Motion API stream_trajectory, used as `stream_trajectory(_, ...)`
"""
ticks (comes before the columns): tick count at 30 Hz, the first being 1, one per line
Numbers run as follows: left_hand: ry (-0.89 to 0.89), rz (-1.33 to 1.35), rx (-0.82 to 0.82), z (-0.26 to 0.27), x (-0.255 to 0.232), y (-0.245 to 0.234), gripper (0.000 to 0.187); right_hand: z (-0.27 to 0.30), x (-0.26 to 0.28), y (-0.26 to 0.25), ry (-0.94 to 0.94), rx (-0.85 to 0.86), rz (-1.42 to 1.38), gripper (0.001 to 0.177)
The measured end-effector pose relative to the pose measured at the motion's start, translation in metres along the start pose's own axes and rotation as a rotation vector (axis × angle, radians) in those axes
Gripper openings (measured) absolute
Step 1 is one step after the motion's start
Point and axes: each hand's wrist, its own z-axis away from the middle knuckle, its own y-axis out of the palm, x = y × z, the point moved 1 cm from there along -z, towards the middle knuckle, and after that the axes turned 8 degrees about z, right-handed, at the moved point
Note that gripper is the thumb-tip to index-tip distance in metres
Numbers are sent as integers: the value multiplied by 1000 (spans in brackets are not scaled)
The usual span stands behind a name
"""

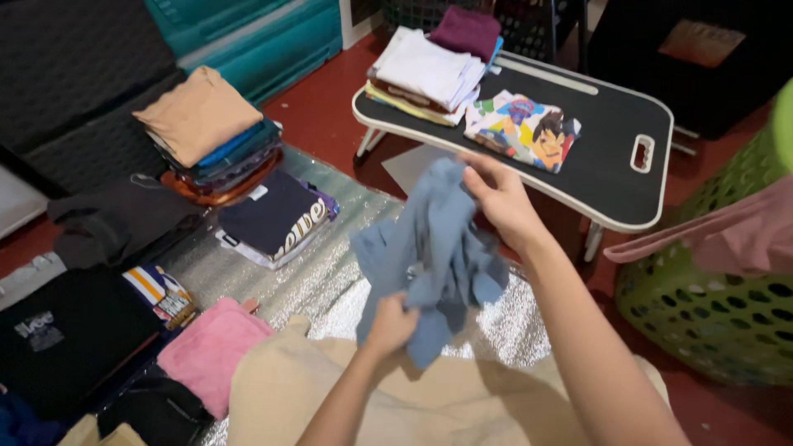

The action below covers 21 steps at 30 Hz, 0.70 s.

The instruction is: The person folds several pieces of clothing, including a patterned cloth, a blue t-shirt, a pink t-shirt, and black shorts. They take each item from a green laundry basket, fold it neatly, and place it on a stack on the floor.

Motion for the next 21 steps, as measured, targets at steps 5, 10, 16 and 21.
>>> stream_trajectory(5,-179,480,-168,-27,-41,-11,41,48,-48,2,-302,247,412,78)
stream_trajectory(10,-93,1060,59,-26,-94,-17,37,98,-121,40,-197,73,480,60)
stream_trajectory(16,194,155,-217,20,-122,-8,59,96,-127,31,63,11,-93,35)
stream_trajectory(21,11,561,-263,27,-95,10,32,123,-98,35,38,55,410,30)
